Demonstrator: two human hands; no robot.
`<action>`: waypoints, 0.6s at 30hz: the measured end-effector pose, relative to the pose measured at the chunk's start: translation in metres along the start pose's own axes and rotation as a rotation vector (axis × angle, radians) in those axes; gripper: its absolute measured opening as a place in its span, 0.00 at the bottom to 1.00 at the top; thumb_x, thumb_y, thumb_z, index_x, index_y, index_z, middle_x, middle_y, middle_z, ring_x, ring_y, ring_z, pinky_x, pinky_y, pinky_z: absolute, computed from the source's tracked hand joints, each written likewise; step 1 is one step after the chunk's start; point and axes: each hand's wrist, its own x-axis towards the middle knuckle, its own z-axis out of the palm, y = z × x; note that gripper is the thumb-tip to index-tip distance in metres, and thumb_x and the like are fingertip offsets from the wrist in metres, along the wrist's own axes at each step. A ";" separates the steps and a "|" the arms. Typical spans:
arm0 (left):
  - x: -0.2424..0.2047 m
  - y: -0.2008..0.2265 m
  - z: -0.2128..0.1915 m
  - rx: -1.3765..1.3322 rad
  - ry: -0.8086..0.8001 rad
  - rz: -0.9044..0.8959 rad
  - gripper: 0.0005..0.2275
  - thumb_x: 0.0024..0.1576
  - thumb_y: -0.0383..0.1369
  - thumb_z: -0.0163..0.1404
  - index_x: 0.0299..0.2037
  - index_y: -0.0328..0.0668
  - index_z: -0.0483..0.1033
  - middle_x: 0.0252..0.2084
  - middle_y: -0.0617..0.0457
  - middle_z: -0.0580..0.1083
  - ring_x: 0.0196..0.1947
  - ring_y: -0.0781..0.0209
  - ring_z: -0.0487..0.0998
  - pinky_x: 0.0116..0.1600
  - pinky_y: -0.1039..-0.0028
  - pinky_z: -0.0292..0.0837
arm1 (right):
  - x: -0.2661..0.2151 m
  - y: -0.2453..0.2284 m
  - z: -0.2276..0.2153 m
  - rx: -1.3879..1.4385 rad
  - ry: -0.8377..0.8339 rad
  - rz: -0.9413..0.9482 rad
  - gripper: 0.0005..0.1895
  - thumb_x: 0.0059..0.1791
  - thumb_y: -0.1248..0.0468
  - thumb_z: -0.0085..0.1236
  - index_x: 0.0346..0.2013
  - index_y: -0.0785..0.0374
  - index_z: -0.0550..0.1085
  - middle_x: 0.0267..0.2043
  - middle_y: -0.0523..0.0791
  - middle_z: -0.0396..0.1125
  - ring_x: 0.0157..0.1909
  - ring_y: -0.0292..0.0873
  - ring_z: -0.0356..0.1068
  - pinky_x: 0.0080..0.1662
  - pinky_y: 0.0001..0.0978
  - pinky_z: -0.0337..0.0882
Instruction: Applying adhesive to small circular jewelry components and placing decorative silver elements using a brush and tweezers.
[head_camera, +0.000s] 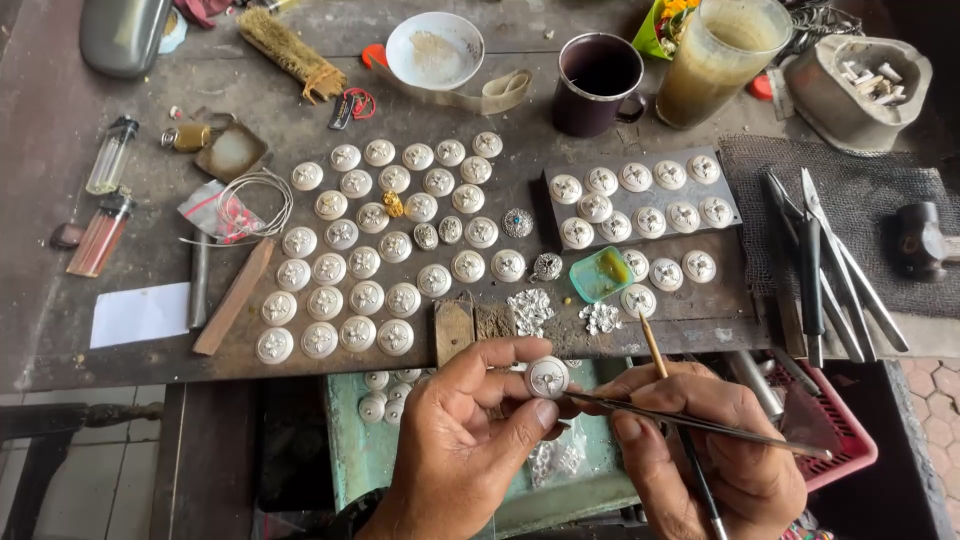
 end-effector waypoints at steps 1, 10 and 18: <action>-0.001 0.000 0.000 -0.004 0.004 0.005 0.14 0.46 0.25 0.50 0.43 0.35 0.71 0.27 0.48 0.77 0.26 0.68 0.76 0.35 0.81 0.73 | -0.002 0.002 -0.002 0.001 -0.006 -0.005 0.07 0.41 0.73 0.49 0.32 0.64 0.63 0.28 0.46 0.63 0.33 0.40 0.71 0.34 0.20 0.74; 0.003 0.000 0.000 0.058 0.082 -0.091 0.15 0.43 0.23 0.51 0.42 0.39 0.75 0.25 0.49 0.79 0.22 0.69 0.77 0.28 0.85 0.72 | 0.009 -0.002 0.000 -0.168 -0.049 -0.063 0.05 0.40 0.70 0.49 0.28 0.65 0.64 0.25 0.48 0.66 0.29 0.40 0.72 0.37 0.22 0.72; 0.006 -0.003 -0.002 0.099 0.097 -0.133 0.15 0.41 0.23 0.54 0.41 0.42 0.76 0.22 0.52 0.78 0.19 0.72 0.75 0.26 0.86 0.69 | 0.008 -0.003 0.002 -0.234 -0.049 0.039 0.05 0.39 0.69 0.51 0.28 0.63 0.66 0.28 0.49 0.69 0.31 0.38 0.73 0.39 0.20 0.71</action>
